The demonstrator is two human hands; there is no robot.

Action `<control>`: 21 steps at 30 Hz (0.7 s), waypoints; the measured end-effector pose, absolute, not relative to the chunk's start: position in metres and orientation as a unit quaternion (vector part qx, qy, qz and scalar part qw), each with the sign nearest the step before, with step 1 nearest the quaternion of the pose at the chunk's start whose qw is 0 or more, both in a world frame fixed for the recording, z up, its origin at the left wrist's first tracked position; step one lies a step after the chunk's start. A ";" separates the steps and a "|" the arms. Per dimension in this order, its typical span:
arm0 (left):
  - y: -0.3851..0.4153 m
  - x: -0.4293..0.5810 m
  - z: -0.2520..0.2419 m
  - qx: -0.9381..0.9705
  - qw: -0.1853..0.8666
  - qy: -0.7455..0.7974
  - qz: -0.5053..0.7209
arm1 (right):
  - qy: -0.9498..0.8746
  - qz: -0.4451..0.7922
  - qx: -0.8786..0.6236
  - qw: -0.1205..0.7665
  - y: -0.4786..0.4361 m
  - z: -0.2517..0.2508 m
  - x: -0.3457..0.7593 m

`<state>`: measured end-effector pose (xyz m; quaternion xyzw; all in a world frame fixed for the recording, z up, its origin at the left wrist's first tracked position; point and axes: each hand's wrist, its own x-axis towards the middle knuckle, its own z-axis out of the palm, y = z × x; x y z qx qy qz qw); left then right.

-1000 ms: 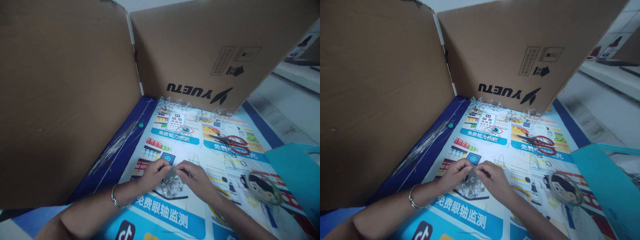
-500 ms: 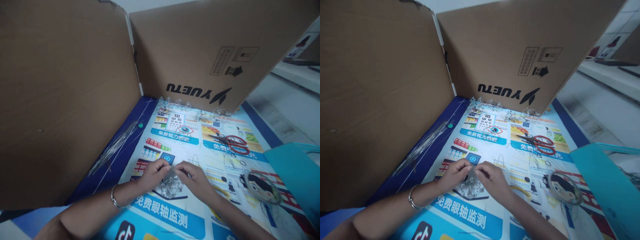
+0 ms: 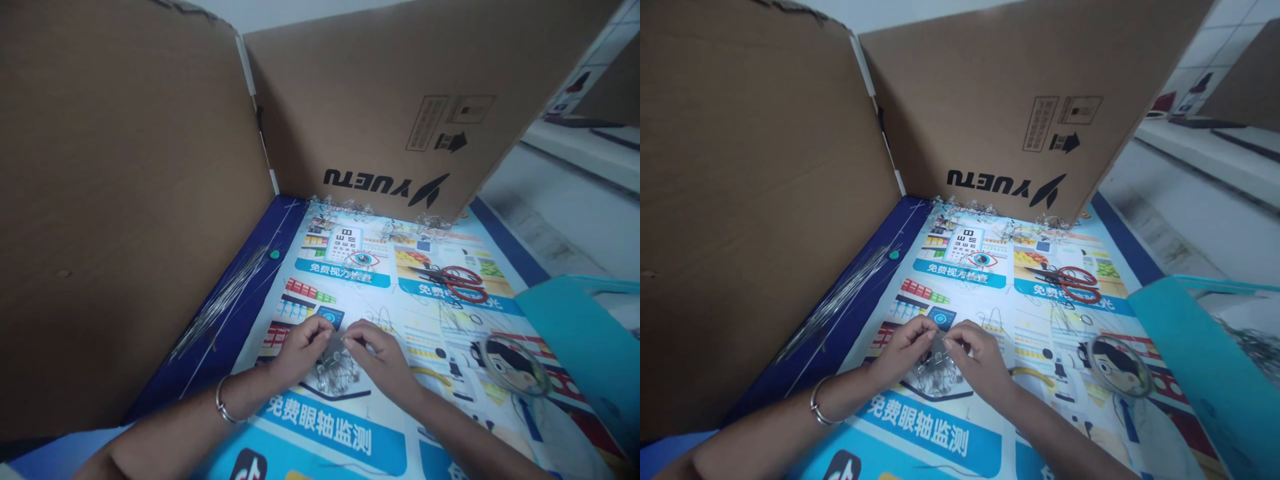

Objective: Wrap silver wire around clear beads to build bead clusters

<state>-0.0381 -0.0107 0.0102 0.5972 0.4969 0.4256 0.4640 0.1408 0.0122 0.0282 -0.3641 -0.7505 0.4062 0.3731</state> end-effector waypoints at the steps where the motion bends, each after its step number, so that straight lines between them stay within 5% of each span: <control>1: -0.010 -0.038 0.011 0.598 0.463 0.496 0.425 | -0.749 0.407 -0.360 0.379 0.012 0.028 0.141; 21: -0.005 -0.040 0.009 0.633 0.444 0.467 0.430 | -0.755 0.378 -0.343 0.411 0.020 0.025 0.149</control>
